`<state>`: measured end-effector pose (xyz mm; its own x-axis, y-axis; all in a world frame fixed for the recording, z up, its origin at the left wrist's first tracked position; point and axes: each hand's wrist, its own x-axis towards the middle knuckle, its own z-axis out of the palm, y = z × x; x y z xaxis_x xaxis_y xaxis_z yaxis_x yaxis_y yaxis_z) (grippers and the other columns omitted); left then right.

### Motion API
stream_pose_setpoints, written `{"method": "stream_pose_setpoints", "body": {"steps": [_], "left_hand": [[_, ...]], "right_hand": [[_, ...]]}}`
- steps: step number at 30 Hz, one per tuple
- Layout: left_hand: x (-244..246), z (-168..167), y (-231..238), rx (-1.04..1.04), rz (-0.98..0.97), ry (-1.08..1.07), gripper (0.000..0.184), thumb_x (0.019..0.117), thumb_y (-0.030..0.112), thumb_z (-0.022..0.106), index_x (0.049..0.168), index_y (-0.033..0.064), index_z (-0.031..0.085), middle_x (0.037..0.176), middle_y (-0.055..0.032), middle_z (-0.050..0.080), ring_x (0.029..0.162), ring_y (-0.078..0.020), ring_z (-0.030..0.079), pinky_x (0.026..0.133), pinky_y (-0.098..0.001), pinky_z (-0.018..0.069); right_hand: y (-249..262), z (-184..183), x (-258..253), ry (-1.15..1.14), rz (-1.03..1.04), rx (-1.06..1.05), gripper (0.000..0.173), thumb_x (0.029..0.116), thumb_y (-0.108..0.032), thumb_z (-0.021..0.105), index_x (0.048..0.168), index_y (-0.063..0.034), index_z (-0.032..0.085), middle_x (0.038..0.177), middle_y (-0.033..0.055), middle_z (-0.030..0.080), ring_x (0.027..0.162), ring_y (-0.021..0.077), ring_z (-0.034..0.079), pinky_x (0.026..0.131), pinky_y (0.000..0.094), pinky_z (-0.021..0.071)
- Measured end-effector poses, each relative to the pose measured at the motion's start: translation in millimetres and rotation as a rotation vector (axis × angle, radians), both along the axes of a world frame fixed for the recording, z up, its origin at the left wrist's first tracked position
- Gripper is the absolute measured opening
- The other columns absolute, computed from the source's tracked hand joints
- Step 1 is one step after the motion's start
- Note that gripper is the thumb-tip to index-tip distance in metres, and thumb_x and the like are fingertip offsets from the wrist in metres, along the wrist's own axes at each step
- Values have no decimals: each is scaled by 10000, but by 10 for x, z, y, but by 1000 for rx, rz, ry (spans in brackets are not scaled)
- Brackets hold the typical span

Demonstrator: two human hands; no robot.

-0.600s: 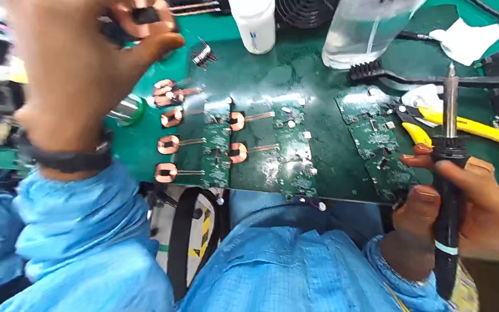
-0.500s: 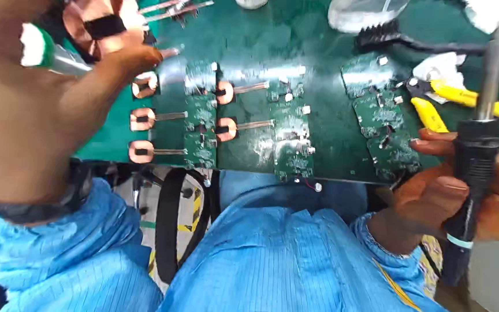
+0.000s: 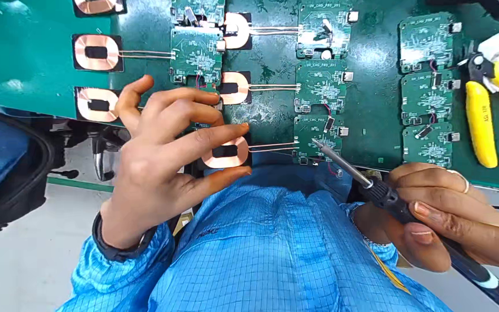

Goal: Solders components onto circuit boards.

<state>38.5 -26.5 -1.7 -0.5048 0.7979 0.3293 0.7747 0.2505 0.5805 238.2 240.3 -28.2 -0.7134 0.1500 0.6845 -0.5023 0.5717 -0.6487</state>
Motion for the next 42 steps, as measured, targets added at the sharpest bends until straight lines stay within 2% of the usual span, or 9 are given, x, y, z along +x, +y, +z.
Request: {"method": "stream_pose_setpoints", "body": {"steps": [8, 42], "left_hand": [[-28, -60, 10, 13, -8, -22, 314, 928, 469, 712, 1047, 184, 764, 1018, 0, 652, 1278, -198, 518, 1176, -565, 182], [-33, -58, 13, -35, 11, -18, 292, 912, 459, 731, 1029, 194, 766, 1023, -1, 661, 1264, -209, 523, 1164, -556, 189]], "right_hand": [[-32, 4, -59, -39, 0, 69, 211, 1026, -226, 545, 900, -59, 574, 753, 57, 540, 714, 144, 569, 678, 247, 474], [-29, 9, -46, -77, 0, 72, 232, 1025, -240, 537, 887, -57, 576, 727, 55, 529, 683, 141, 543, 660, 255, 445]]}}
